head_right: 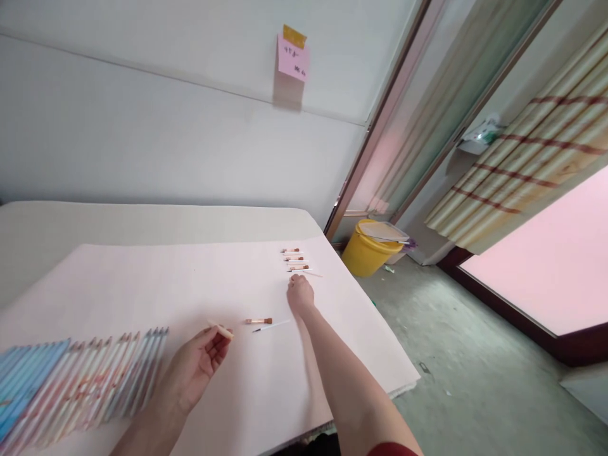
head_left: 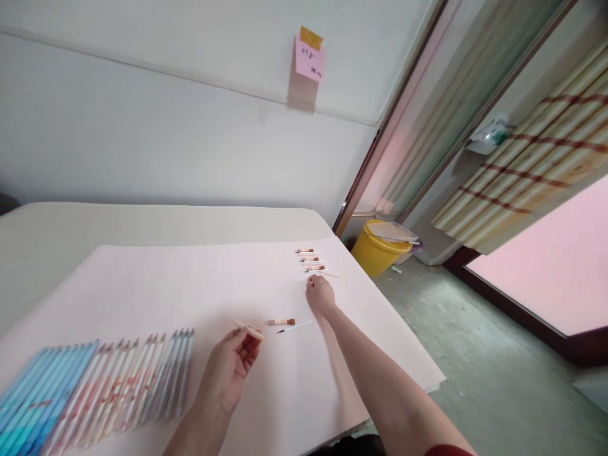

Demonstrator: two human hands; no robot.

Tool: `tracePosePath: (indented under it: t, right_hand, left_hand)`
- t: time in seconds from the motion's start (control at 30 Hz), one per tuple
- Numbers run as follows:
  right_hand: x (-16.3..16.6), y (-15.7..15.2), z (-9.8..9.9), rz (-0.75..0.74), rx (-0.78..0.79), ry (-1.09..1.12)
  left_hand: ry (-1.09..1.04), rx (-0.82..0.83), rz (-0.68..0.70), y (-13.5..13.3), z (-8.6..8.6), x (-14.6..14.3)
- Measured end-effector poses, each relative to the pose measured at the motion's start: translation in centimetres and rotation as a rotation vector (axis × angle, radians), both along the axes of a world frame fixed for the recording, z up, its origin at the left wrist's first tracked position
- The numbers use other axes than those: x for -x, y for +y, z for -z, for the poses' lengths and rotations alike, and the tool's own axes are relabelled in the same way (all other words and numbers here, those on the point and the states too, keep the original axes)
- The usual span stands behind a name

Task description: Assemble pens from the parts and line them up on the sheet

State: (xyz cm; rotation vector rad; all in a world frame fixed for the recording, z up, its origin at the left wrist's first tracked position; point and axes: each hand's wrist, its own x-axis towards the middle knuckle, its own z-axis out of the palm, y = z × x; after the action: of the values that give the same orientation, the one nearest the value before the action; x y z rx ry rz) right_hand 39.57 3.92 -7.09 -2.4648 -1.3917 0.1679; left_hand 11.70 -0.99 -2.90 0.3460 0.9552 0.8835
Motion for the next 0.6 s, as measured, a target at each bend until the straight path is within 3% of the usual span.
tracePosePath:
  t: [0.43,0.6]
  right_hand:
    - [0.9,-0.6,0.0,0.005,0.009,0.048]
    - [1.6,-0.9,-0.7,-0.064,0.015,0.107]
  left_hand:
    - [-0.029,0.0,-0.016,-0.3,-0.5,-0.1]
    - [-0.045,0.001,-0.025,-0.1,-0.4,0.1]
